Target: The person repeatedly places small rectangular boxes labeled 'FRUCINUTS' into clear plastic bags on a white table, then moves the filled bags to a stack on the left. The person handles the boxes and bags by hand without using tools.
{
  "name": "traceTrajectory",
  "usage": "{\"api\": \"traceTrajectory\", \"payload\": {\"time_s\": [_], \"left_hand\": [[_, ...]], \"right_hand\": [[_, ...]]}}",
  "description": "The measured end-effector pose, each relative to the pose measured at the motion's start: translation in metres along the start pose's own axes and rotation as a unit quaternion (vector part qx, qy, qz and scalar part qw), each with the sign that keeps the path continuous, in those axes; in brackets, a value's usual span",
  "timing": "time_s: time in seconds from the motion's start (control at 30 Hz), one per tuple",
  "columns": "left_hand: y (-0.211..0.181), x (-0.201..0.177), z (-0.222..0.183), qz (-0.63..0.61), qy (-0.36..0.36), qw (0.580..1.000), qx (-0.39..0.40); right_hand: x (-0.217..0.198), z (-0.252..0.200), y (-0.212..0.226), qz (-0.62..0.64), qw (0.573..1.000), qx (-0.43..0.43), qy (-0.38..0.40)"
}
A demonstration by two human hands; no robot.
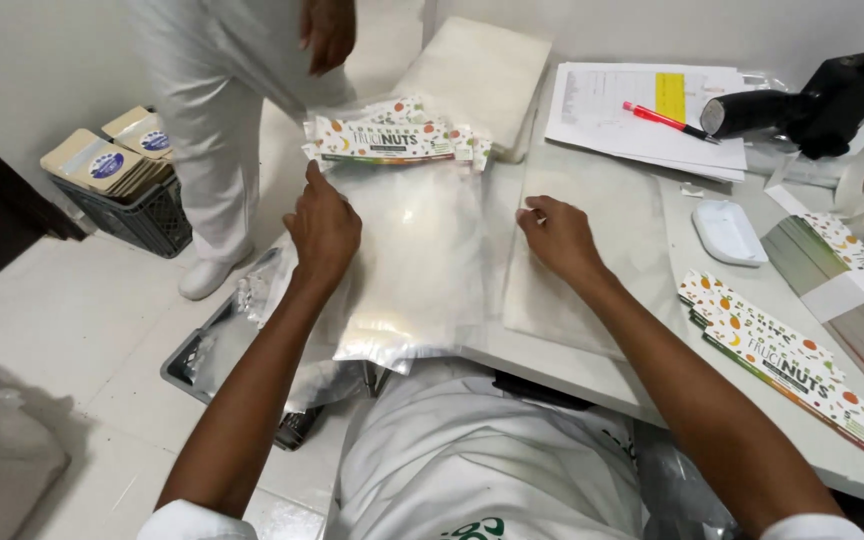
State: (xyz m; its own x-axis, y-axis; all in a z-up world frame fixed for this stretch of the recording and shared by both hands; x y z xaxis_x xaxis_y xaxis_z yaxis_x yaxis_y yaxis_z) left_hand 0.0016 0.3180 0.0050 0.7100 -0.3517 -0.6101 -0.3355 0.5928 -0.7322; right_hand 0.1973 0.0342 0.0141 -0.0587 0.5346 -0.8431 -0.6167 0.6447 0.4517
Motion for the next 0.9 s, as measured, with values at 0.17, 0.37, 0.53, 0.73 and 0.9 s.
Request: {"api": "traceTrajectory", "payload": {"time_s": [0.17, 0.37, 0.53, 0.73, 0.9], "left_hand": [[0.004, 0.01, 0.003, -0.034, 0.004, 0.999, -0.015], [0.006, 0.024, 0.013, 0.081, 0.038, 0.996, -0.007], [0.037, 0.042, 0.041, 0.205, -0.016, 0.978, 0.013], [-0.076, 0.07, -0.018, -0.034, 0.101, 0.985, 0.136], [-0.161, 0.152, -0.153, -0.031, 0.317, 0.852, 0.415]], "right_hand": [[0.001, -0.036, 0.037, 0.028, 0.998, 0.042, 0.046], [-0.034, -0.087, 0.055, 0.023, 0.99, 0.04, 0.133], [-0.116, -0.132, -0.016, -0.066, 0.988, -0.13, -0.045], [-0.17, -0.181, -0.175, -0.339, 0.939, 0.051, 0.039], [-0.167, -0.207, -0.208, -0.365, 0.908, 0.166, 0.12]]}}
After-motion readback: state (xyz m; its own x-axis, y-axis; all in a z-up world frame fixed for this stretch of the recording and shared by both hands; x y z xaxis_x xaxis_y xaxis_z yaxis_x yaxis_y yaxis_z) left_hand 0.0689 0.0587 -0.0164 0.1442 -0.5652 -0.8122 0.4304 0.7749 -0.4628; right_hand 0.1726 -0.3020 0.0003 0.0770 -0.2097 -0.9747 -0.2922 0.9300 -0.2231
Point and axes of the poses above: each hand's wrist, its own z-axis towards the middle knuckle, its own x-axis out of the palm, y = z × x, the point moved 5 cm from there along z, towards the middle knuckle, and after that the axes turned 10 degrees about -z, right-handed, at the moved point
